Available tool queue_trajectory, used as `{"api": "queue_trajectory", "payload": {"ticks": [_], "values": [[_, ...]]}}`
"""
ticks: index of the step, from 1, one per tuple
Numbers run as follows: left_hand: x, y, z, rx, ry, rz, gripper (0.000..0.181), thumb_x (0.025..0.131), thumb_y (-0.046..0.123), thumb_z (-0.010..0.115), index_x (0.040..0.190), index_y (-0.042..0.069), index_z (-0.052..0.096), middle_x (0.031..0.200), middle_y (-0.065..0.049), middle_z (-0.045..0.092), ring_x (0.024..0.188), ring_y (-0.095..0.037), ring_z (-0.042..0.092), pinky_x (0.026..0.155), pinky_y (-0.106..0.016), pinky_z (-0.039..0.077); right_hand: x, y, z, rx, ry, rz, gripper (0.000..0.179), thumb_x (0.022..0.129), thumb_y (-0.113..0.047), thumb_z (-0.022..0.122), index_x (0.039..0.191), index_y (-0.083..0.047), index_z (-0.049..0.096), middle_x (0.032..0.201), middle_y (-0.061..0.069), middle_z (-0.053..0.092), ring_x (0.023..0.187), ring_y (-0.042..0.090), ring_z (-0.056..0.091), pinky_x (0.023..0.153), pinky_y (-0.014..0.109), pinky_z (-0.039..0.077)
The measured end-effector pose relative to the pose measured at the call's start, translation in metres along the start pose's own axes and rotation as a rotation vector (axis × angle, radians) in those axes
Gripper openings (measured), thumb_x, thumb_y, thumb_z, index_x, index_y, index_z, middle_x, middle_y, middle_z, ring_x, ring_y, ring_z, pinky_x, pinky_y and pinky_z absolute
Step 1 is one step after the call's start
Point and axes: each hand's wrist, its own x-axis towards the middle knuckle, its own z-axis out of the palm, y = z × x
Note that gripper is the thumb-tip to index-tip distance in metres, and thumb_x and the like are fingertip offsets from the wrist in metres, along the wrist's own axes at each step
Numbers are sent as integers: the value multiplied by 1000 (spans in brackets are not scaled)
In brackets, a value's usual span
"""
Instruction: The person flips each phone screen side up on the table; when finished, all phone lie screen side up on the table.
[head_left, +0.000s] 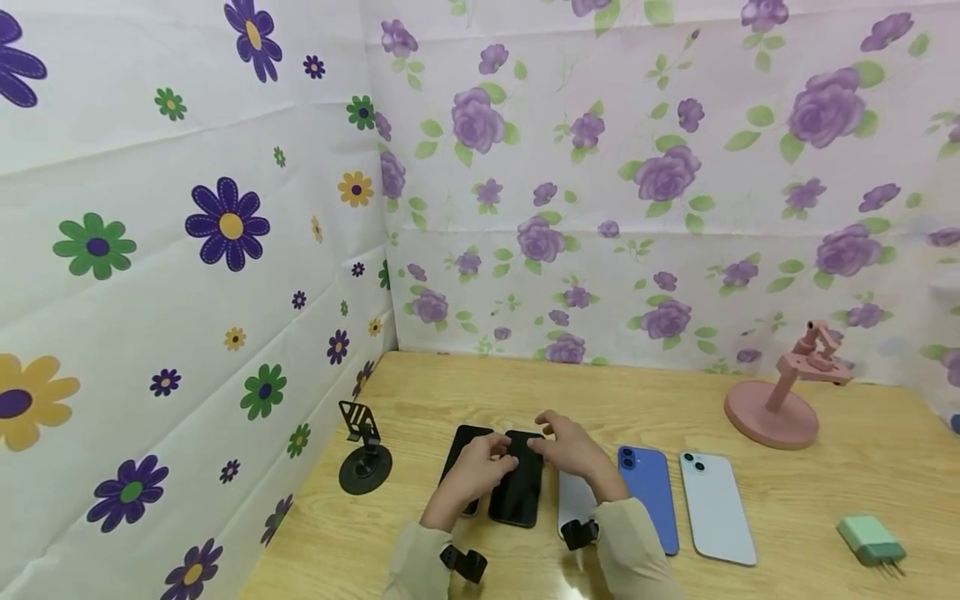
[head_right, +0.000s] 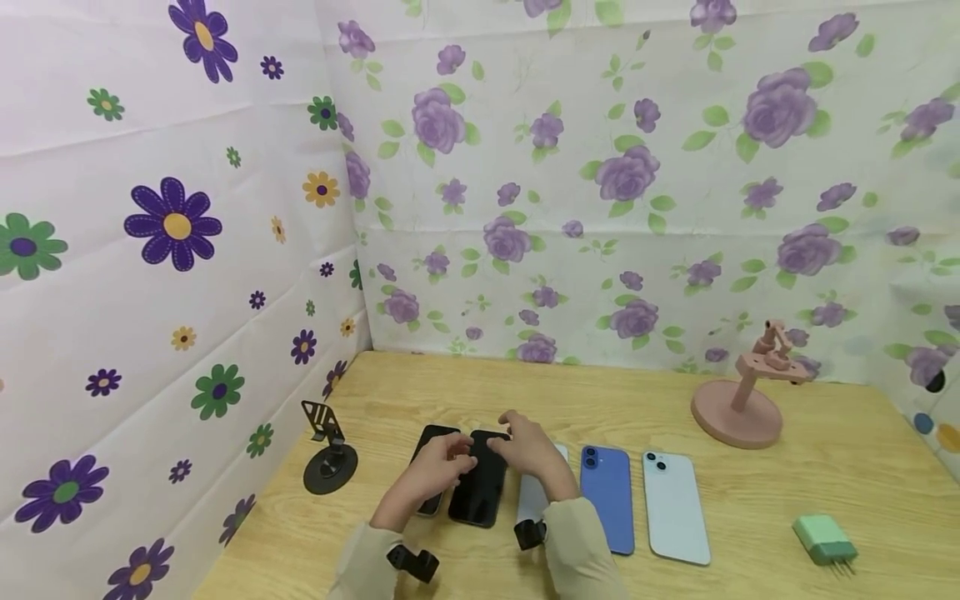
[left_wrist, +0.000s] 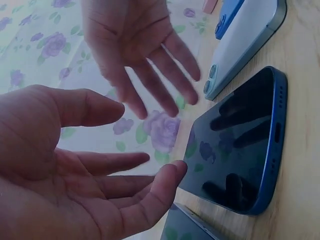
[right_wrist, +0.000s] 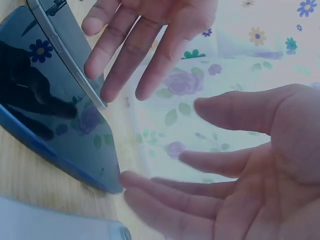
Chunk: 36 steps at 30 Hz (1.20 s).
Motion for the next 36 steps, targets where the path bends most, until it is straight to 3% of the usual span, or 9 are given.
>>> {"api": "queue_trajectory", "payload": {"ticks": [2, 6, 13, 19, 23, 27, 32, 36], "values": [[1, 2, 0, 17, -4, 20, 43, 99, 14, 63, 136, -8, 56, 126, -26, 62, 117, -42, 59, 89, -51, 52, 0, 1, -3, -18, 39, -22, 43, 101, -20, 63, 137, 1, 55, 131, 27, 58, 111, 41, 61, 85, 53, 52], [5, 9, 3, 21, -12, 63, 42, 99, 13, 63, 136, -6, 56, 121, -24, 64, 114, -39, 61, 92, -53, 50, 0, 4, -13, -3, 88, -27, 42, 101, -20, 63, 137, 0, 55, 129, 26, 60, 109, 39, 63, 84, 51, 53], [15, 21, 17, -71, -47, 110, 48, 97, 12, 64, 141, -3, 51, 128, -24, 60, 111, -33, 62, 90, -45, 52, -9, 14, -34, -10, 125, -34, 43, 101, -18, 62, 138, 3, 53, 128, 27, 60, 110, 42, 62, 83, 50, 54], [15, 22, 32, -135, -65, 150, 58, 92, 6, 70, 145, -1, 47, 136, -24, 54, 117, -36, 58, 90, -42, 52, -16, 23, -46, -33, 165, -42, 43, 100, -14, 62, 137, 6, 52, 126, 28, 61, 111, 45, 62, 86, 52, 53], [13, 22, 41, -65, -79, 174, 71, 87, 7, 78, 149, 5, 43, 142, -22, 50, 125, -39, 53, 95, -47, 50, -19, 29, -48, -47, 171, -48, 43, 99, -11, 63, 136, 8, 51, 125, 30, 60, 111, 46, 61, 86, 53, 53], [13, 22, 51, 54, -140, 188, 87, 82, 8, 84, 154, 5, 36, 148, -21, 43, 129, -39, 50, 98, -47, 48, -19, 39, -45, -84, 163, -31, 43, 97, -8, 64, 135, 10, 51, 124, 32, 60, 111, 49, 60, 86, 55, 53], [11, 22, 61, 229, -210, 191, 100, 75, 9, 90, 155, 0, 31, 150, -20, 40, 134, -32, 46, 102, -42, 46, -21, 47, -40, -167, 122, 5, 44, 96, -8, 65, 134, 11, 52, 124, 35, 60, 109, 48, 61, 83, 54, 54], [10, 23, 70, 278, -226, 183, 103, 71, 6, 92, 154, 0, 31, 149, -19, 39, 128, -26, 48, 103, -36, 44, -23, 47, -38, -235, 100, 24, 43, 96, -9, 65, 133, 10, 53, 122, 35, 61, 104, 44, 65, 79, 51, 55]]}}
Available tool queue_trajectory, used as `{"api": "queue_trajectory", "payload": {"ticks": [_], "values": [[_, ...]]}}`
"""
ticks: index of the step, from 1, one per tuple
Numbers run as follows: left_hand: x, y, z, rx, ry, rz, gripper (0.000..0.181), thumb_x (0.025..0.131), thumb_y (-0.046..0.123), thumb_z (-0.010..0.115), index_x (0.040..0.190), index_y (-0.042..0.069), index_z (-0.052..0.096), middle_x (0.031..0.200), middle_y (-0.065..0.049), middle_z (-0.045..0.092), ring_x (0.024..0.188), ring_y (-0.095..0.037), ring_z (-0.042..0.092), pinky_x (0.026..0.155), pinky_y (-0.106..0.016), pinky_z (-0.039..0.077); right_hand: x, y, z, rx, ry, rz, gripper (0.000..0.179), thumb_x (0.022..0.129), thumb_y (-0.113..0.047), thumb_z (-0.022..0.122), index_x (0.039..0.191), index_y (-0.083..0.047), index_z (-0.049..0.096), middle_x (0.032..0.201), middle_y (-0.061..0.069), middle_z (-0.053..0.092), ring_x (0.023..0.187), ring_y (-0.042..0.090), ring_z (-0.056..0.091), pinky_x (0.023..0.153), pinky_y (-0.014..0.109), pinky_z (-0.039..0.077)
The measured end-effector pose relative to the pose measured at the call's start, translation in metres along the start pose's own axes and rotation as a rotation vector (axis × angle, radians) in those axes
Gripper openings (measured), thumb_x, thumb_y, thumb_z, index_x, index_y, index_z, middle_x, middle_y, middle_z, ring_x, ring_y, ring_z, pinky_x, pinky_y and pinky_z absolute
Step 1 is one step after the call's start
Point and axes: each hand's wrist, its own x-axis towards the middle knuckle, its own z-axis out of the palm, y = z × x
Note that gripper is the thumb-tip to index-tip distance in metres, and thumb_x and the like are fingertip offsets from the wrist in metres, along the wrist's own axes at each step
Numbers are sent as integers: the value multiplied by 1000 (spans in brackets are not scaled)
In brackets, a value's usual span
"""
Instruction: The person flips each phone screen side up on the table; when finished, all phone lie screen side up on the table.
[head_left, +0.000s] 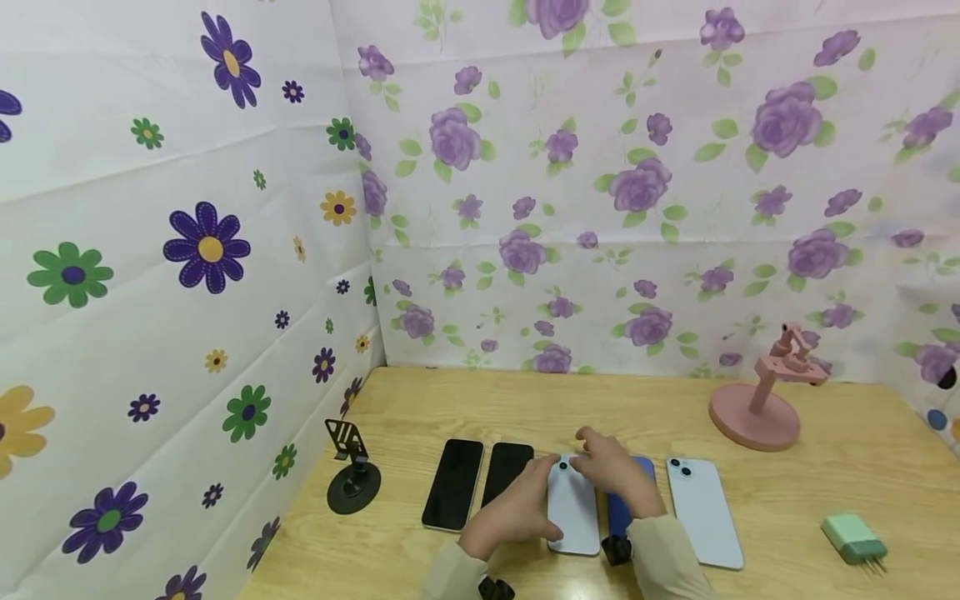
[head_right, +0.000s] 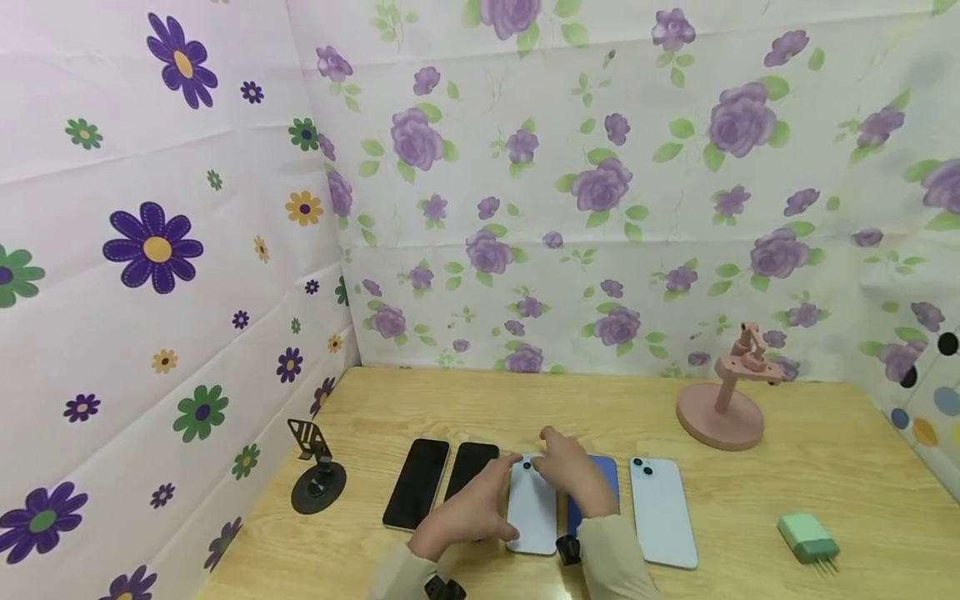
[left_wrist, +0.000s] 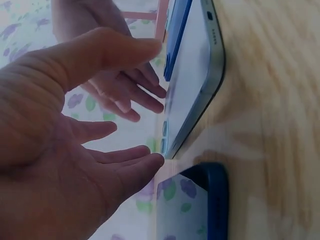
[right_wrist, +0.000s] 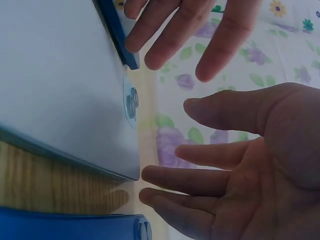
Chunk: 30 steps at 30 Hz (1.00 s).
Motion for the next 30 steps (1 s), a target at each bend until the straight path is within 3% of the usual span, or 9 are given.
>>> {"api": "queue_trajectory", "payload": {"ticks": [5, 9, 15, 21, 30], "values": [[0, 2, 8, 55, -25, -10, 106, 67, 4, 93, 154, 2, 33, 146, -20, 40, 120, -23, 51, 98, -31, 46, -1, -3, 1, -14, -22, -8, 41, 96, -8, 65, 131, 11, 55, 117, 31, 64, 98, 39, 67, 77, 50, 55], [-1, 2, 13, 95, -39, -30, 107, 67, 4, 94, 154, 4, 32, 146, -19, 40, 123, -23, 50, 99, -31, 46, -1, -4, 2, -4, -28, -12, 37, 97, -6, 63, 129, 11, 56, 114, 30, 65, 95, 38, 67, 76, 49, 55], [0, 4, 13, 154, -36, -10, 105, 67, 5, 94, 154, 2, 34, 146, -20, 40, 131, -25, 47, 103, -30, 44, 2, -3, 2, -14, -11, -15, 32, 99, -5, 59, 127, 10, 58, 108, 25, 68, 88, 32, 67, 73, 47, 55], [-1, 4, 13, 165, -69, -28, 106, 68, 11, 95, 155, 5, 34, 155, -24, 31, 140, -34, 41, 104, -35, 45, 3, -2, 5, -9, -14, -26, 33, 100, -7, 59, 128, 10, 58, 111, 26, 66, 97, 40, 66, 77, 50, 54], [-1, 7, 17, 148, -52, -53, 106, 68, 11, 96, 155, 5, 35, 157, -26, 28, 140, -36, 40, 104, -37, 45, 4, 0, 6, 9, 9, 10, 33, 100, -7, 59, 128, 10, 57, 107, 25, 68, 90, 35, 67, 72, 48, 55]]}}
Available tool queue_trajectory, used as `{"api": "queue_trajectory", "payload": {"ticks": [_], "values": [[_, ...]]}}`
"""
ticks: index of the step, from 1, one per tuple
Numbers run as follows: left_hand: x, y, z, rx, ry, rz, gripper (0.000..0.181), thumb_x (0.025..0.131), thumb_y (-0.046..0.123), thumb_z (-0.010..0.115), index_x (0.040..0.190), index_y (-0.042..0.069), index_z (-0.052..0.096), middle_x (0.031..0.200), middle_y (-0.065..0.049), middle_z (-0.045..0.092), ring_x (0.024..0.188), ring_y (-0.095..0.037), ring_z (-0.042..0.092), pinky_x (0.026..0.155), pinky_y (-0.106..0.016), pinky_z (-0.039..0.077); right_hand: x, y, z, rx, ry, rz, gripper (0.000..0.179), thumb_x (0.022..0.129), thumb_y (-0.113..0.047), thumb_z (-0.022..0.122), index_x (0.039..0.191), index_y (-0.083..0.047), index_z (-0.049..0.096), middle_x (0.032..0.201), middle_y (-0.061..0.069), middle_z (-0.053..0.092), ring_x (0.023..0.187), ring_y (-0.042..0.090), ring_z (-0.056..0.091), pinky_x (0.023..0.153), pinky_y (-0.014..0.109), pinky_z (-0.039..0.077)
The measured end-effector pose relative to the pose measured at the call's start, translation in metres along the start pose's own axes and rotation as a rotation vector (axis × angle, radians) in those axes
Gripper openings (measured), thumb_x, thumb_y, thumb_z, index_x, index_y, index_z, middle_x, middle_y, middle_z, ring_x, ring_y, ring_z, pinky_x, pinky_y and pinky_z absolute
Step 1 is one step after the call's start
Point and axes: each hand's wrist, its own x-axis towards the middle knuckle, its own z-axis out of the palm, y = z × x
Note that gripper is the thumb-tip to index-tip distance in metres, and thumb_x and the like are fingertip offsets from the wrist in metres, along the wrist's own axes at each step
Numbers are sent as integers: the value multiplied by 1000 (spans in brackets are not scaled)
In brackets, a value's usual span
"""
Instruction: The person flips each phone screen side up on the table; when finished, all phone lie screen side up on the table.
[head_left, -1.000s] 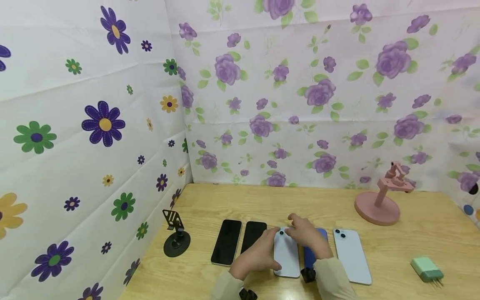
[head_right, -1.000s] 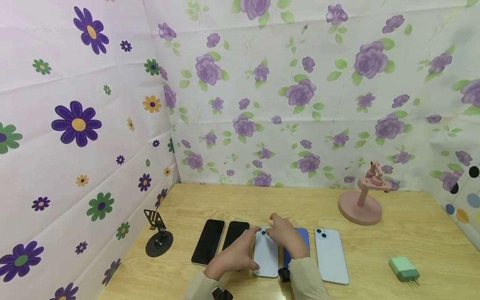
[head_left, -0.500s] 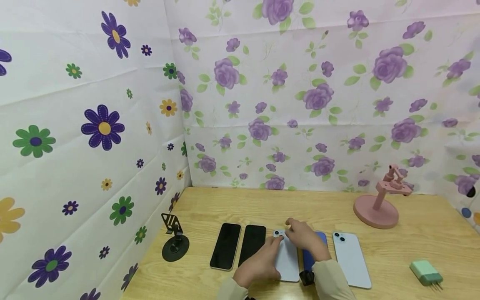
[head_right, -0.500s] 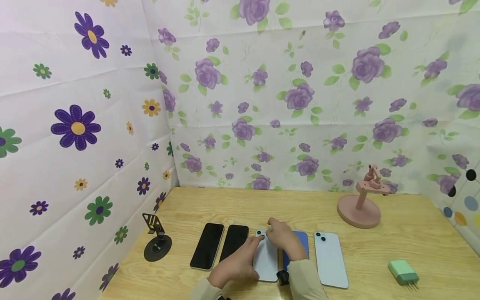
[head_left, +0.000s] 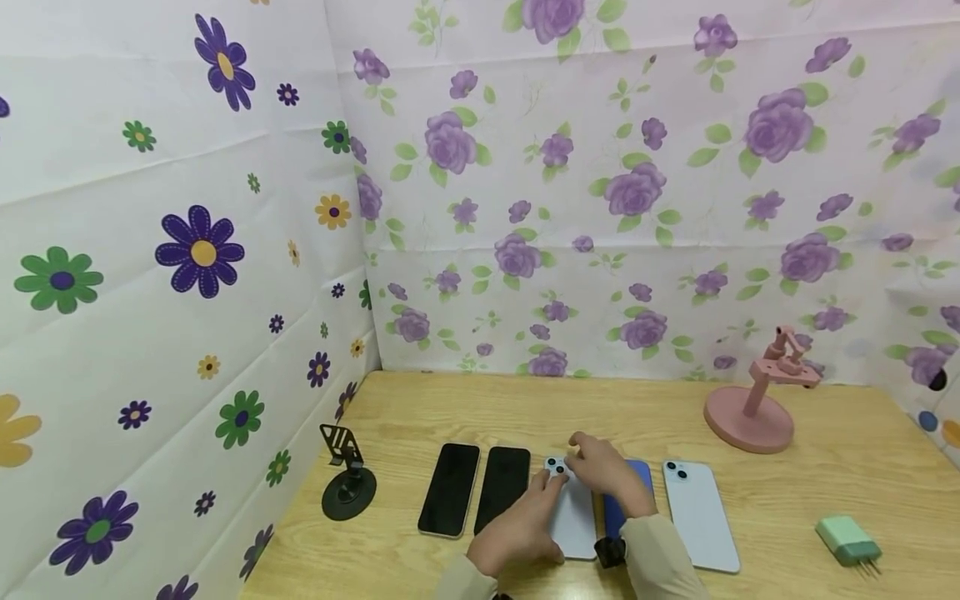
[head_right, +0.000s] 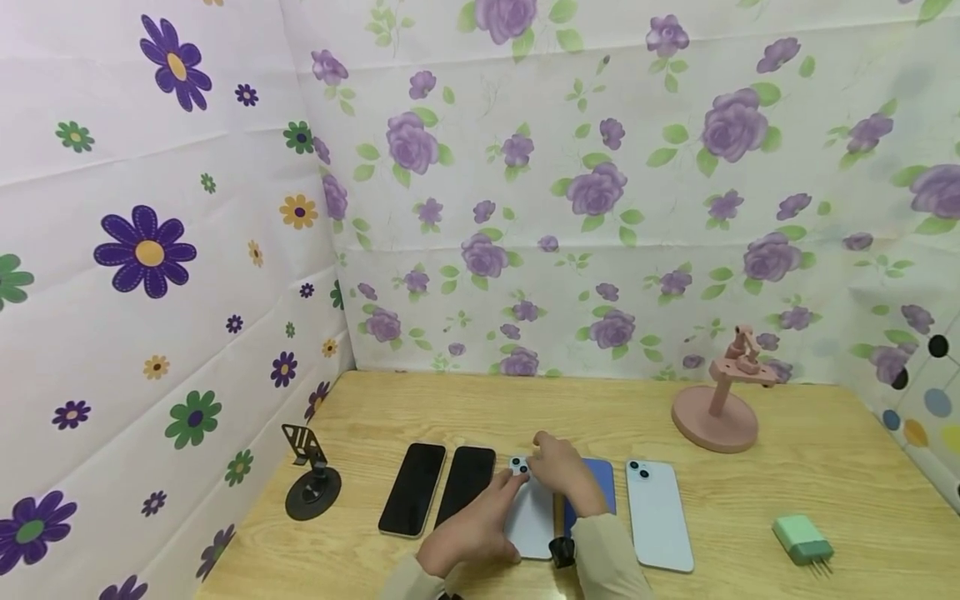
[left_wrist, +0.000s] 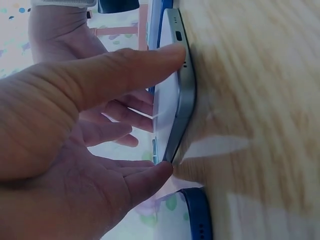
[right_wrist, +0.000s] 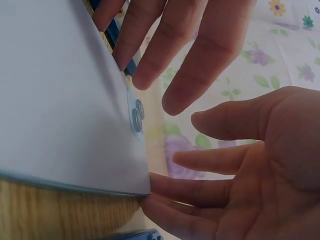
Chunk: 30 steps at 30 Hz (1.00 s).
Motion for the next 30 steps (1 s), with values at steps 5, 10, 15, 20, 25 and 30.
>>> {"api": "queue_trajectory", "payload": {"ticks": [5, 10, 15, 20, 25, 30], "values": [[1, 2, 3, 2, 20, -12, 107, 67, 10, 96, 155, 5, 35, 158, -26, 26, 138, -35, 43, 101, -36, 47, 3, 3, 2, 12, 14, 13, 34, 100, -8, 59, 128, 12, 56, 107, 26, 68, 92, 37, 67, 73, 49, 55], [1, 2, 5, 24, 27, -16, 109, 67, 12, 96, 156, 7, 33, 160, -23, 23, 139, -33, 42, 100, -34, 48, 4, 5, 2, 37, 24, 27, 37, 100, -9, 59, 130, 12, 53, 109, 27, 67, 93, 37, 67, 73, 49, 55], [1, -1, 3, 80, 6, 15, 108, 70, 16, 95, 157, 7, 32, 161, -19, 27, 142, -30, 38, 103, -33, 45, 6, 8, 2, 75, 41, 17, 41, 100, -9, 59, 133, 14, 49, 103, 22, 65, 85, 31, 65, 70, 46, 54], [2, -3, 1, 82, -21, 27, 107, 70, 15, 95, 156, 6, 34, 161, -17, 31, 146, -28, 34, 109, -36, 41, 5, 10, -1, 95, 36, 5, 48, 99, -8, 60, 139, 14, 44, 105, 25, 66, 88, 33, 66, 71, 46, 54], [3, -4, -1, 23, -25, 39, 105, 69, 12, 95, 155, 4, 35, 159, -15, 36, 146, -27, 34, 111, -37, 38, 2, 8, -6, 108, 4, 5, 52, 100, -9, 60, 142, 14, 41, 110, 27, 66, 93, 36, 67, 75, 48, 54], [4, -5, -2, -28, -7, 52, 106, 66, 9, 96, 153, 3, 37, 150, -13, 47, 130, -20, 52, 100, -31, 47, -2, 3, -10, 109, -18, -1, 53, 101, -11, 58, 144, 12, 39, 114, 29, 64, 96, 38, 66, 76, 50, 54]]}}
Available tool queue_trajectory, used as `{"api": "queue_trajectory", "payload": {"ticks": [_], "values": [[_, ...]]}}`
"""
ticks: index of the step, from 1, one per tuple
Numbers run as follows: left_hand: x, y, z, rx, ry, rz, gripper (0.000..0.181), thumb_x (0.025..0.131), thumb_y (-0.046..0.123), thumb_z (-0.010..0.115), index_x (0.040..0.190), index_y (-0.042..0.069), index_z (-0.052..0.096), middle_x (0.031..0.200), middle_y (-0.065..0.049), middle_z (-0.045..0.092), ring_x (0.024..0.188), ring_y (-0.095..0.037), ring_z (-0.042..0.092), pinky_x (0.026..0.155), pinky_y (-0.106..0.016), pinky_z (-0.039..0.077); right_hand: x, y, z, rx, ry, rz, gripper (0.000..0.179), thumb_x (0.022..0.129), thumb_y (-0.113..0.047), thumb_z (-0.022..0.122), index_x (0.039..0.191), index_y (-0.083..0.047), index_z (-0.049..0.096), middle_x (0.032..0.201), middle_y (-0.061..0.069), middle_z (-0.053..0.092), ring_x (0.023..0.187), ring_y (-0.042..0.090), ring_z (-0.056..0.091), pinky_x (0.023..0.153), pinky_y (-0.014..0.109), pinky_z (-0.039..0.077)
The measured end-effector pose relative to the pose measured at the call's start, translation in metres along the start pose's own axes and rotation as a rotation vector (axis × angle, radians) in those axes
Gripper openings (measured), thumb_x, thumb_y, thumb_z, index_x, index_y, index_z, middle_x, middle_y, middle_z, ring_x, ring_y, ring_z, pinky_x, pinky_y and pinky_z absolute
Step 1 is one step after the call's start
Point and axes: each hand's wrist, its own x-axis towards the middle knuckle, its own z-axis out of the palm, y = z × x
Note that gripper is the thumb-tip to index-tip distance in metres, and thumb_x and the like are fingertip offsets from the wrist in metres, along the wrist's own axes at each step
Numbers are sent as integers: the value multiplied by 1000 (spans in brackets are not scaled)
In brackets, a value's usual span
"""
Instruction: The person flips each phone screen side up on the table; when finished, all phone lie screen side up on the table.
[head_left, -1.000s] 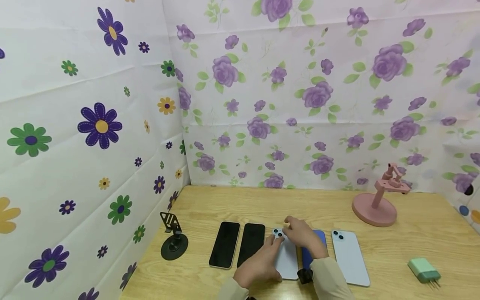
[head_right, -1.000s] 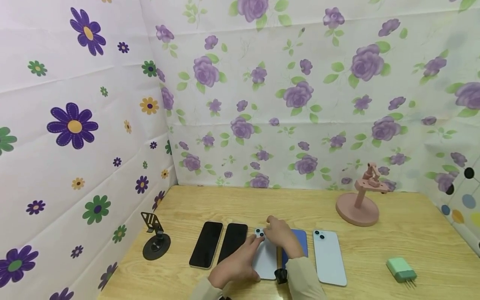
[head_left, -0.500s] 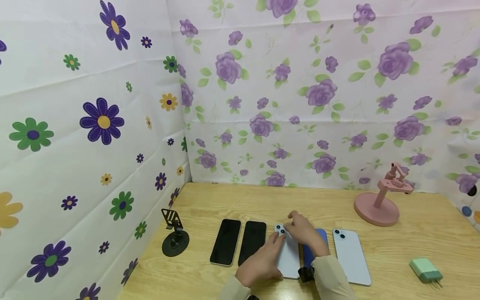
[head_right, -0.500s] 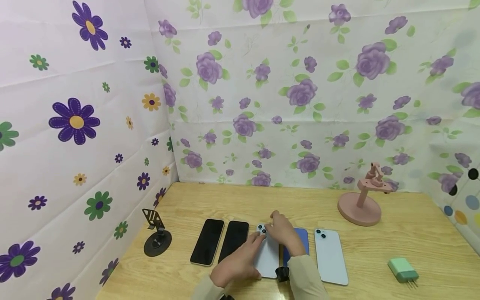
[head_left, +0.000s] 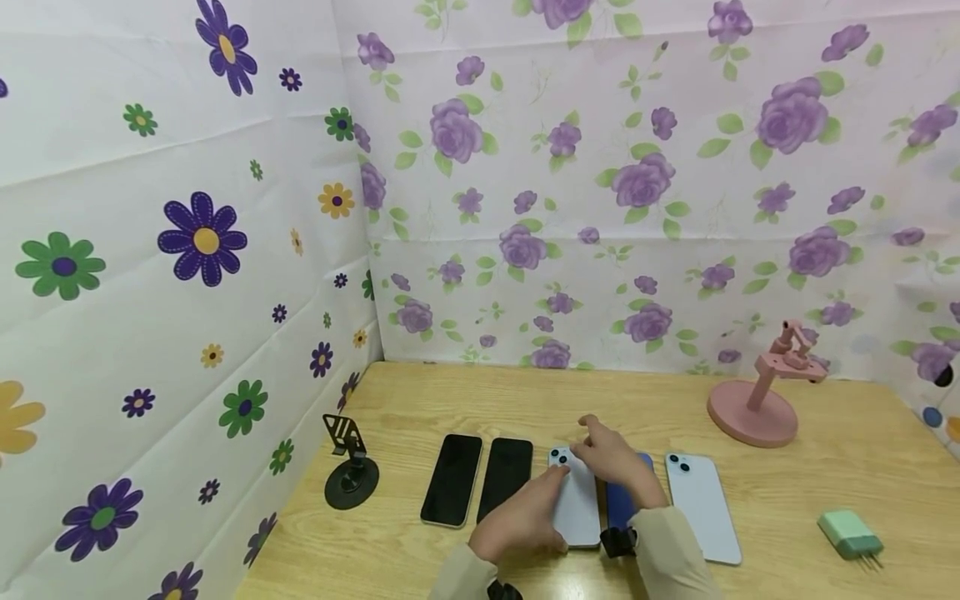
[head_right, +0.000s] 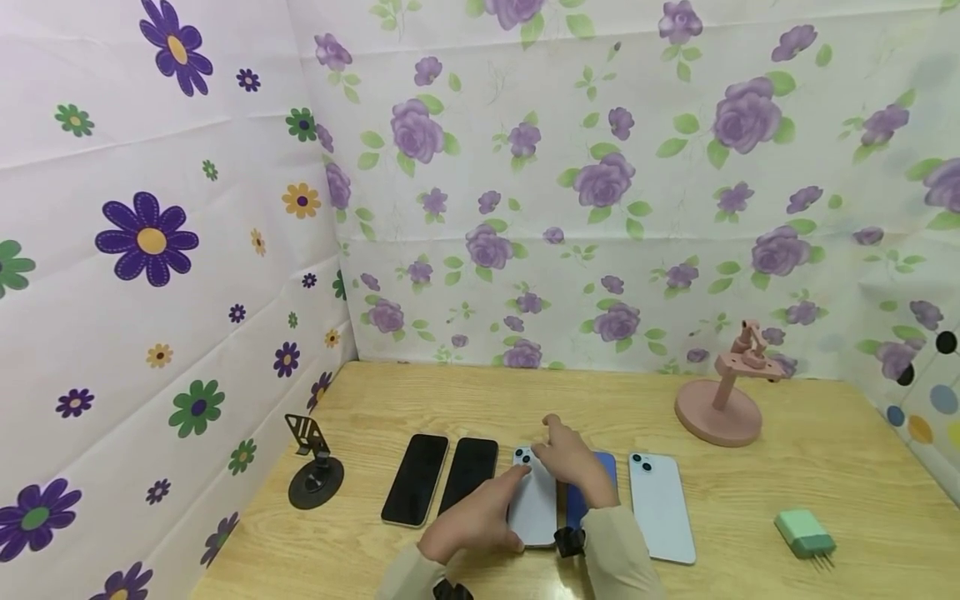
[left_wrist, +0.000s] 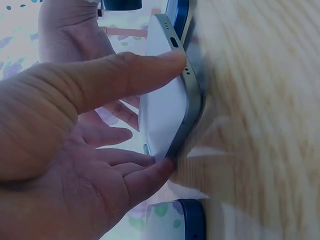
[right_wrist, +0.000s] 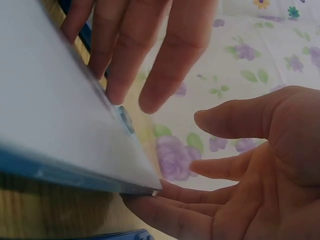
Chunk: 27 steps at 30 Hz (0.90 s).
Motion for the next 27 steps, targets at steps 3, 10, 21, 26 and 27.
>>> {"api": "queue_trajectory", "payload": {"ticks": [3, 10, 21, 26, 27], "values": [[1, -2, -2, -63, -7, 2, 106, 66, 9, 96, 154, 2, 36, 144, -12, 53, 114, -13, 59, 90, -28, 51, -2, -2, -3, 7, -1, 5, 53, 102, -12, 58, 146, 11, 38, 118, 32, 61, 99, 40, 65, 77, 50, 54], [1, -5, -6, -216, -48, -31, 101, 83, 38, 85, 158, 2, 28, 133, -12, 58, 97, -11, 61, 78, -31, 52, -7, -6, -7, 23, 7, 6, 56, 103, -17, 57, 149, 7, 36, 128, 34, 57, 107, 42, 63, 82, 53, 53], [3, -7, -3, -374, -19, -17, 94, 89, 38, 77, 158, 2, 26, 135, -12, 55, 105, -15, 61, 83, -34, 53, -14, -20, -12, 38, 21, -45, 57, 102, -13, 59, 149, 9, 35, 131, 37, 53, 106, 42, 63, 81, 52, 53], [1, -12, -7, -504, -32, -19, 84, 90, 28, 76, 155, 1, 31, 149, -18, 44, 128, -26, 52, 98, -41, 48, -14, -24, -10, 99, 25, -38, 57, 100, -5, 58, 149, 10, 33, 133, 39, 50, 102, 39, 66, 80, 49, 55], [1, -13, -8, -554, -37, -20, 81, 90, 24, 76, 155, 1, 31, 152, -19, 40, 133, -29, 48, 102, -43, 46, -13, -25, -10, 128, 25, -36, 57, 100, -2, 58, 150, 10, 32, 133, 39, 49, 103, 39, 66, 80, 48, 56]]}}
